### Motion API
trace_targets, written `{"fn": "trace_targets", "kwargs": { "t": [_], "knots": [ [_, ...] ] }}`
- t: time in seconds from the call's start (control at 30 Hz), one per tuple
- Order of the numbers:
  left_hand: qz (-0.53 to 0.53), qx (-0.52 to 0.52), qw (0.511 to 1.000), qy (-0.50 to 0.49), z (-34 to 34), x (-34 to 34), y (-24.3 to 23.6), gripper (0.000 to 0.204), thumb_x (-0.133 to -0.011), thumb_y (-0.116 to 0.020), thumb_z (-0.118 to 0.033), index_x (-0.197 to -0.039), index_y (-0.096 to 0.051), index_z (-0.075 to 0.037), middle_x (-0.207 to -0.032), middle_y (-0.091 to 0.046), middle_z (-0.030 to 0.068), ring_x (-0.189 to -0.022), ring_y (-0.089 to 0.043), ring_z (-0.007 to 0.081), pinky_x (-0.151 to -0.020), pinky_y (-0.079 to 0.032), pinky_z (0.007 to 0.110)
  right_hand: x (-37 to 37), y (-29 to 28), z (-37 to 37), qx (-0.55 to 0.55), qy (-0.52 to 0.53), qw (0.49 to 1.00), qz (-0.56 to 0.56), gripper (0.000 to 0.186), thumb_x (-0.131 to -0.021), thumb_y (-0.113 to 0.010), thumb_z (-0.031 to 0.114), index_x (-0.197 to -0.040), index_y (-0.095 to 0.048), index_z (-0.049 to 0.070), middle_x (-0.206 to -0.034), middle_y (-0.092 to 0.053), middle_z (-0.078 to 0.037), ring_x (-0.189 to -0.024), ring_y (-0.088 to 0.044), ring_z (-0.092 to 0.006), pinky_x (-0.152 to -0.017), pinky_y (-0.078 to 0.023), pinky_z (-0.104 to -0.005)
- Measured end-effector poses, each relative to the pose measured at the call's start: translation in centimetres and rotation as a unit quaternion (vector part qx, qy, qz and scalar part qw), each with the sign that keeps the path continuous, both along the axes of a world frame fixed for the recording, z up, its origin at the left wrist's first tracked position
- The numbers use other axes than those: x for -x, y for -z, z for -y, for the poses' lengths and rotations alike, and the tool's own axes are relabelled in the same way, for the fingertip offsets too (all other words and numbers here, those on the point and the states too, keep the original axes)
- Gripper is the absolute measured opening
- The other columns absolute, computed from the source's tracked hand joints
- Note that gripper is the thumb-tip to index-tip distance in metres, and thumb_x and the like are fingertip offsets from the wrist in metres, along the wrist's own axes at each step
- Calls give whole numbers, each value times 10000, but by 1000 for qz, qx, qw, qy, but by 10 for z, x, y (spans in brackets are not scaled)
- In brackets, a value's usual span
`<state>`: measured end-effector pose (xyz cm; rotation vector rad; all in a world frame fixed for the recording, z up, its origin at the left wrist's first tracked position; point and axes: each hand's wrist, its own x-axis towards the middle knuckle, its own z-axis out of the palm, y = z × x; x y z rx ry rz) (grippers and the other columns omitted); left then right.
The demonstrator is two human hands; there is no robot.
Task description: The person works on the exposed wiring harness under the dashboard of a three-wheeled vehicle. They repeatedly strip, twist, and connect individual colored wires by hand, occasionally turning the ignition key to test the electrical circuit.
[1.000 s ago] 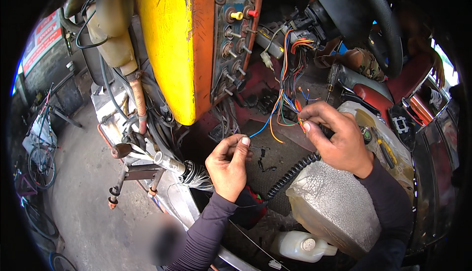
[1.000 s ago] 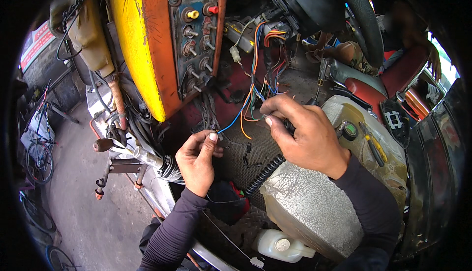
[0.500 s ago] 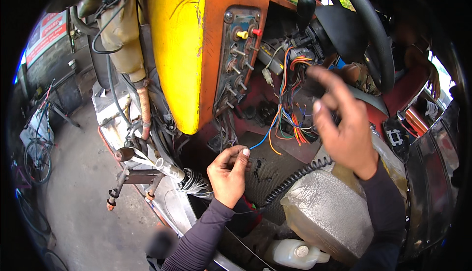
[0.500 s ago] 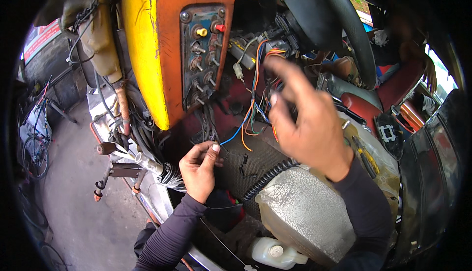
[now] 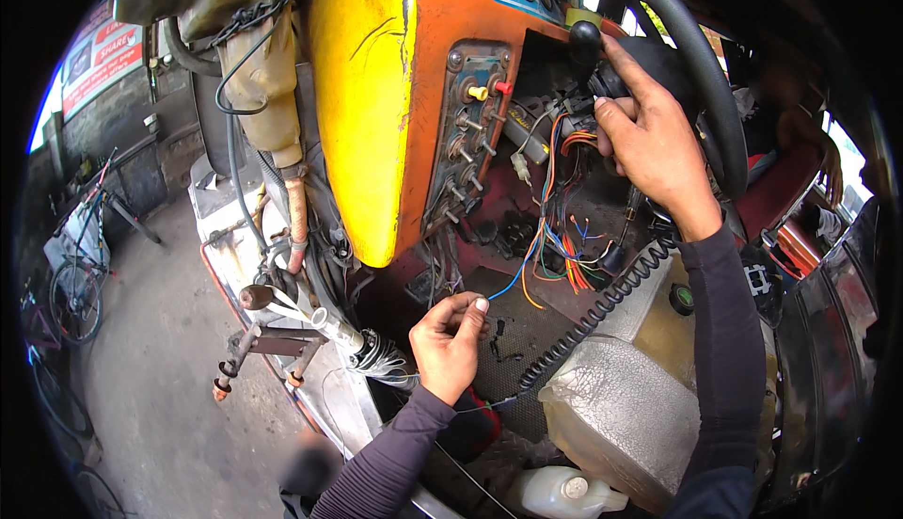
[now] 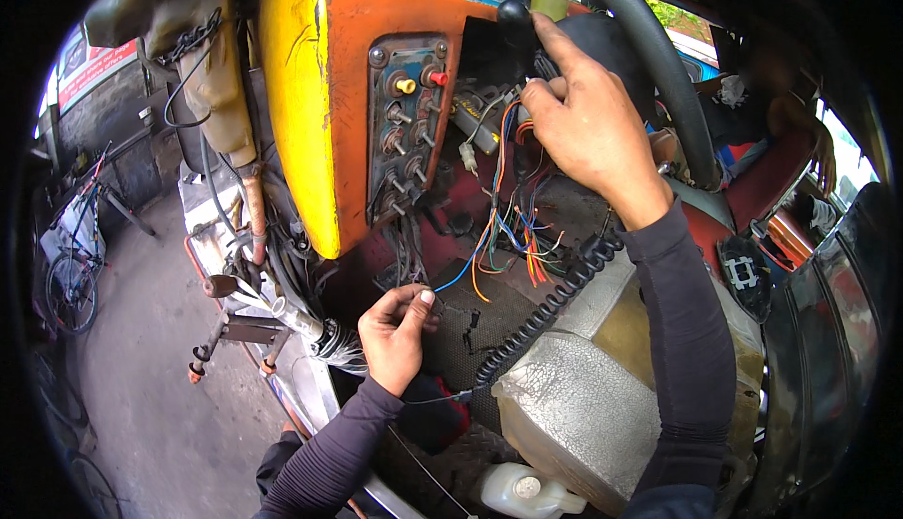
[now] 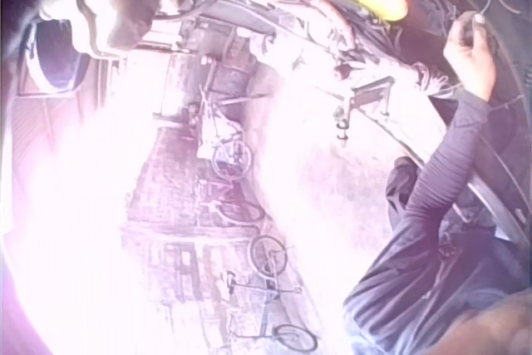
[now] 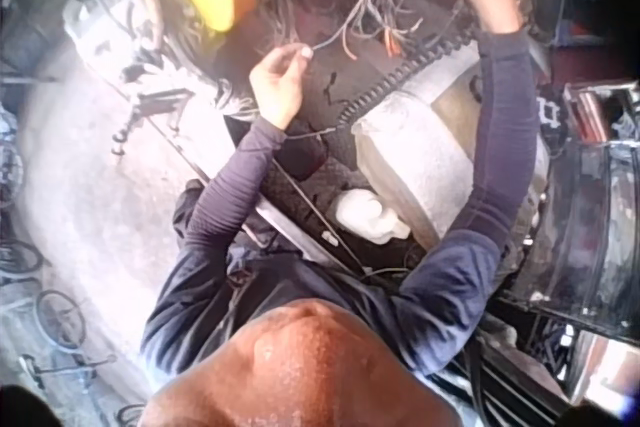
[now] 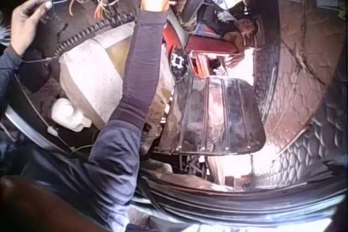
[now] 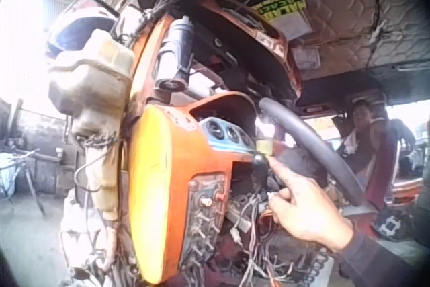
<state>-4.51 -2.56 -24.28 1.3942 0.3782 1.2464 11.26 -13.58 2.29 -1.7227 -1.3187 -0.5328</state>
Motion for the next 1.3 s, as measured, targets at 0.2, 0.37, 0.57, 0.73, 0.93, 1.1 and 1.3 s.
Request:
{"fn": "trace_targets", "kwargs": {
  "t": [0.2, 0.37, 0.57, 0.73, 0.93, 1.1, 1.3],
  "knots": [
    [16, 9, 1000, 4, 1, 1, -1, 174, -1005, -742, -106, -1082, -737, 49, -854, -741, 59, -695, -691, 106, -648, -580, 263, -1, 4, -4, -6, -24, 998, 49, 670, -910, -604, 167, -1568, -489, 114, -682, -645, -151, -619, -625, -254, -718, -529, -409],
    [28, 19, 999, 6, -1, -2, -2, 170, -1007, -735, -98, -1086, -735, 53, -860, -743, 65, -697, -696, 114, -648, -583, 268, 11, 12, 36, 65, -45, 996, -37, 493, -1002, -564, 129, -1481, -497, 34, -674, -650, -66, -630, -620, -157, -676, -504, -352],
    [37, 23, 999, 0, 0, 1, -3, 155, -989, -767, -105, -1057, -754, 34, -821, -741, 43, -693, -685, 78, -638, -571, 247, 12, 80, 74, 211, -172, 953, -133, 374, -977, -630, -11, -1340, -543, 10, -931, -645, -84, -866, -631, -139, -811, -556, -354],
    [43, 24, 999, 6, -3, 1, -3, 161, -987, -769, -103, -1069, -752, 34, -824, -739, 42, -691, -680, 75, -638, -570, 243, 18, 84, 67, 224, -155, 942, -195, 320, -985, -647, -9, -1293, -562, -15, -1000, -661, -116, -900, -652, -151, -833, -577, -359],
    [27, 15, 1000, 2, -2, 2, -6, 157, -1014, -721, -91, -1074, -736, 53, -868, -745, 71, -688, -683, 110, -643, -579, 270, 17, 96, 60, 212, -176, 943, -189, 260, -983, -645, -28, -1236, -587, -43, -1049, -676, -142, -944, -673, -166, -844, -579, -363],
    [27, 13, 1000, 2, -3, 4, -6, 157, -1010, -726, -95, -1070, -739, 50, -865, -746, 68, -689, -686, 110, -640, -579, 268, 22, 94, 57, 207, -176, 938, -216, 218, -983, -645, -38, -1197, -604, -49, -1064, -682, -139, -956, -680, -170, -850, -580, -360],
    [27, 14, 1000, -1, -2, 4, -7, 155, -1009, -727, -95, -1065, -740, 49, -856, -745, 66, -680, -683, 110, -638, -578, 269, 20, 97, 56, 197, -175, 939, -222, 201, -979, -651, -42, -1176, -614, -51, -1073, -692, -136, -964, -679, -170, -859, -586, -355]
  ]
}}
